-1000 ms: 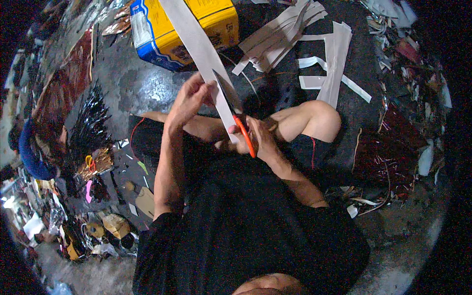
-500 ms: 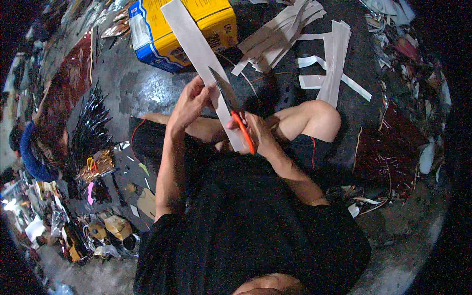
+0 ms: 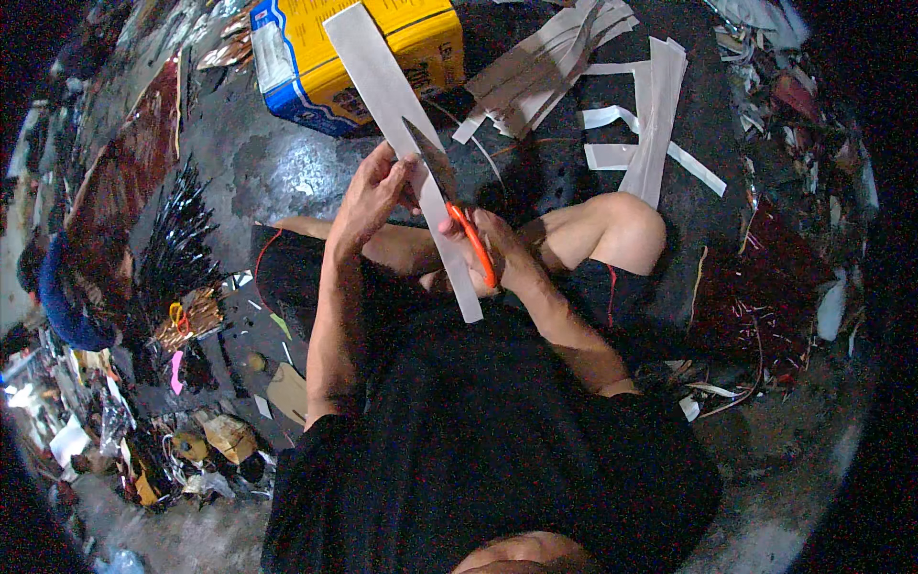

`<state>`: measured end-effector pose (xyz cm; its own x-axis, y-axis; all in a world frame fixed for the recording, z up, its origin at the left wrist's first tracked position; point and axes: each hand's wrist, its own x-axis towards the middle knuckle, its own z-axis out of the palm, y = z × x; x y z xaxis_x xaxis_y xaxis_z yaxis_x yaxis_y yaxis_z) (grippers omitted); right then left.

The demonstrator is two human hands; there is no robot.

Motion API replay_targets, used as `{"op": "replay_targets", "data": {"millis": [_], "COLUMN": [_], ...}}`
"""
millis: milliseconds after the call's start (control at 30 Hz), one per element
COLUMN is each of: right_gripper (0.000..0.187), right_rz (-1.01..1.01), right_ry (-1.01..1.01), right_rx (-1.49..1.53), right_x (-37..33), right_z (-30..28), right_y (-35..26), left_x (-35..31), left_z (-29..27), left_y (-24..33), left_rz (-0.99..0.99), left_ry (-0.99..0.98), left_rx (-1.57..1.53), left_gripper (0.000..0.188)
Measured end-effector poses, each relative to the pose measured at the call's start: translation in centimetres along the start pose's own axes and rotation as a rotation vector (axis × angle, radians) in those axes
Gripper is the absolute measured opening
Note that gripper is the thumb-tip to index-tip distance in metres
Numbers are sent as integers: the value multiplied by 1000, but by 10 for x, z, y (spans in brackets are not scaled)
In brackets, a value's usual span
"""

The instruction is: The person sits on the floor and uses red-handled scissors to cut long strips of white paper into smaller pieces. The person holds the paper with the left hand and cuts with the right hand, repeatedly trimming the strips and dropping the cut pieces onto a growing pile on the floor.

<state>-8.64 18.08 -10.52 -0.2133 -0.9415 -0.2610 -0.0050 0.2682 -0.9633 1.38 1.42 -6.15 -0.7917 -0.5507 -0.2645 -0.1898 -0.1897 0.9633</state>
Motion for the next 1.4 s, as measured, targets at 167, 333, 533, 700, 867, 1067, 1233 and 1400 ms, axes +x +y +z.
{"op": "replay_targets", "data": {"millis": [167, 333, 533, 700, 867, 1067, 1233, 1400], "right_gripper": [43, 31, 44, 43, 32, 47, 36, 32], "right_rz": [-272, -322, -19, -60, -366, -253, -446, -592], "right_ry": [36, 224, 40, 155, 184, 118, 161, 278], "right_rx": [-250, -182, -106, 171, 77, 133, 0, -68], "right_x": [0, -5, 12, 9, -4, 14, -2, -4], "right_z": [-3, 5, -6, 2, -2, -10, -4, -3], "right_y": [-15, 20, -44, -35, -48, -43, -63, -38], "left_x": [2, 16, 15, 16, 27, 11, 12, 8], "left_z": [-3, -12, 0, -1, -20, -2, -9, -2], "left_y": [2, 20, 11, 16, 38, 60, 62, 90], "left_rz": [-91, 1, 43, -5, 132, 86, 56, 215], "left_ry": [-12, 16, -7, -25, 47, -27, 24, 62], "left_rx": [-172, -46, -41, 1, 29, 49, -100, 101], "left_gripper": [27, 27, 24, 25, 26, 32, 32, 28]}}
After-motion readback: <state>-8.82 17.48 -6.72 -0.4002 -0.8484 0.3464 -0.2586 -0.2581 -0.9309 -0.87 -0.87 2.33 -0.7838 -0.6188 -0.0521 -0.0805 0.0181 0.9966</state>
